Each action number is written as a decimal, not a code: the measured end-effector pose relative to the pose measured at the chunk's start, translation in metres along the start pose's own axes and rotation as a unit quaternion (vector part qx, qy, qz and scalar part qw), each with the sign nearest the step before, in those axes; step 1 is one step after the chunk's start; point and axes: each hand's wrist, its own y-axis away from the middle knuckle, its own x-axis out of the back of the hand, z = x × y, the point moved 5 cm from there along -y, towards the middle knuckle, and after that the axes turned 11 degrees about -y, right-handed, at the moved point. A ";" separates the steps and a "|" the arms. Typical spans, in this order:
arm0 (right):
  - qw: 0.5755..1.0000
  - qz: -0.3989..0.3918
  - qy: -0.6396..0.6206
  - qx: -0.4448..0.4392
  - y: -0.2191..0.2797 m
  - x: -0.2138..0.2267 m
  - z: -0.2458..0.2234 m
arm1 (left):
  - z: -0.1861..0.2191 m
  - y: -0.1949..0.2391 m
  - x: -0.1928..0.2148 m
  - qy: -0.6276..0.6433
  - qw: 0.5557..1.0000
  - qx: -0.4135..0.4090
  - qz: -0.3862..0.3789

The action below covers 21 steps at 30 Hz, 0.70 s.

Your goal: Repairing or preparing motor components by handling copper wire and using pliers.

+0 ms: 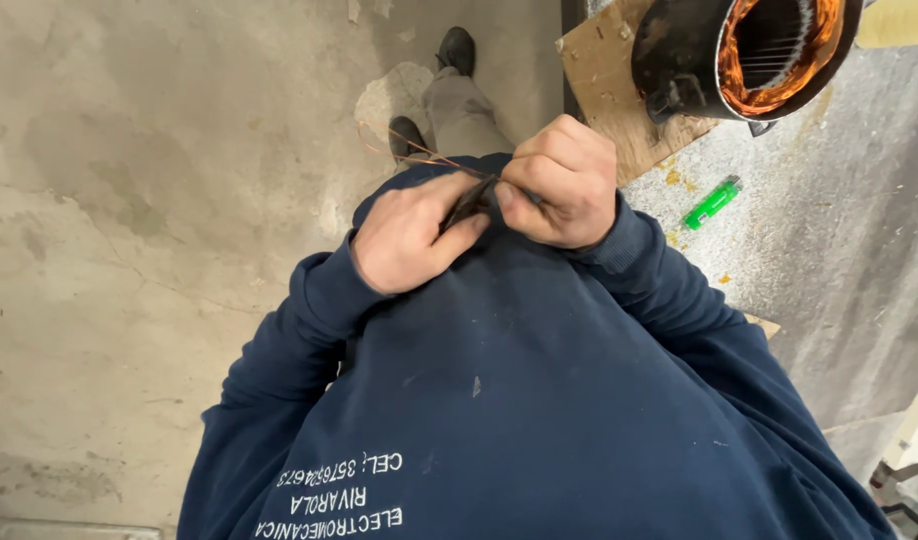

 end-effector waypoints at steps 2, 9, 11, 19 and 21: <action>1.000 0.017 0.013 -0.011 0.002 0.003 0.001 | -0.013 0.001 -0.013 0.011 0.998 0.019 -0.052; 0.962 0.191 -0.123 -0.151 0.032 0.016 0.031 | -0.054 -0.011 -0.020 -0.057 0.993 0.069 -0.082; 0.924 0.249 -0.224 -0.183 0.042 0.012 0.044 | -0.066 -0.026 -0.015 -0.097 0.986 0.088 -0.101; 0.765 0.379 -0.477 -0.210 0.052 -0.003 0.075 | -0.061 -0.125 0.019 -0.120 0.992 0.007 -0.031; 0.821 0.311 -0.424 -0.222 0.043 0.004 0.077 | -0.054 -0.161 0.021 -0.164 0.983 -0.074 -0.024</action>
